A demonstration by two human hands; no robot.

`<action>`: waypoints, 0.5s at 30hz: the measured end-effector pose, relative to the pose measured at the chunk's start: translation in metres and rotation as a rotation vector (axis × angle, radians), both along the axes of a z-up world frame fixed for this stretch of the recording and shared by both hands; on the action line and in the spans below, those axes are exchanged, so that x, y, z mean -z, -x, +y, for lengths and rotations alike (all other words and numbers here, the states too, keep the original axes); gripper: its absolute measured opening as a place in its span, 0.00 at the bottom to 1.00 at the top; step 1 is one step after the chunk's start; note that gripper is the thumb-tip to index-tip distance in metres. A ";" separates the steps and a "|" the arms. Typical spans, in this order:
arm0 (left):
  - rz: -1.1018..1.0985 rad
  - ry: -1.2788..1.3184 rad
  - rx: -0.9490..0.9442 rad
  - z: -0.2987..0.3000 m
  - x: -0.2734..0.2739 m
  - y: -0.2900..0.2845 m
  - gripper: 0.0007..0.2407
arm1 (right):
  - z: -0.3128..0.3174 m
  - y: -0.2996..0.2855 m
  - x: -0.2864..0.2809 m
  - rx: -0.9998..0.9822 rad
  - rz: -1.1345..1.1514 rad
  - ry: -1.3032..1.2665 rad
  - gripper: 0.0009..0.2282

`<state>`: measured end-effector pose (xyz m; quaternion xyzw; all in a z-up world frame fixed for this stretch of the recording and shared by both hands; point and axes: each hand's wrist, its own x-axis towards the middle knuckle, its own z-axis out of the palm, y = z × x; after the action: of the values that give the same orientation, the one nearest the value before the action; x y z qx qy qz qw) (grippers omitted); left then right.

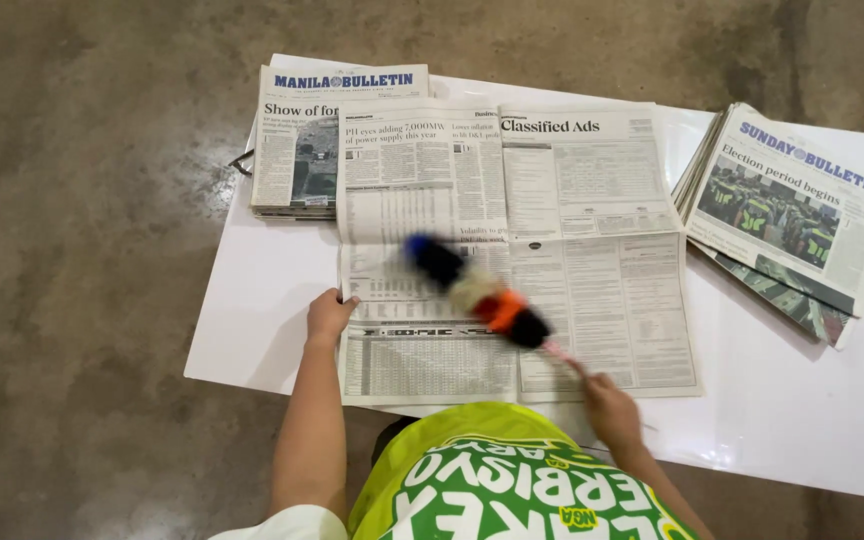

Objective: Dusting and organizing stacks of newspapers on a table using a feather duster.

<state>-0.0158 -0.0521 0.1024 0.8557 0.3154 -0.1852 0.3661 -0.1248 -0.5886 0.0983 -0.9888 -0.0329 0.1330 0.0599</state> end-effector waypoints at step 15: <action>-0.029 -0.106 0.035 0.018 0.063 -0.001 0.20 | -0.127 -0.085 0.045 0.576 -0.444 -0.060 0.22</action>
<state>-0.0144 -0.0344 0.0393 0.8819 0.3043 -0.1621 0.3215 -0.0396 -0.7154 0.0533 -0.9601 0.2308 -0.1082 0.1154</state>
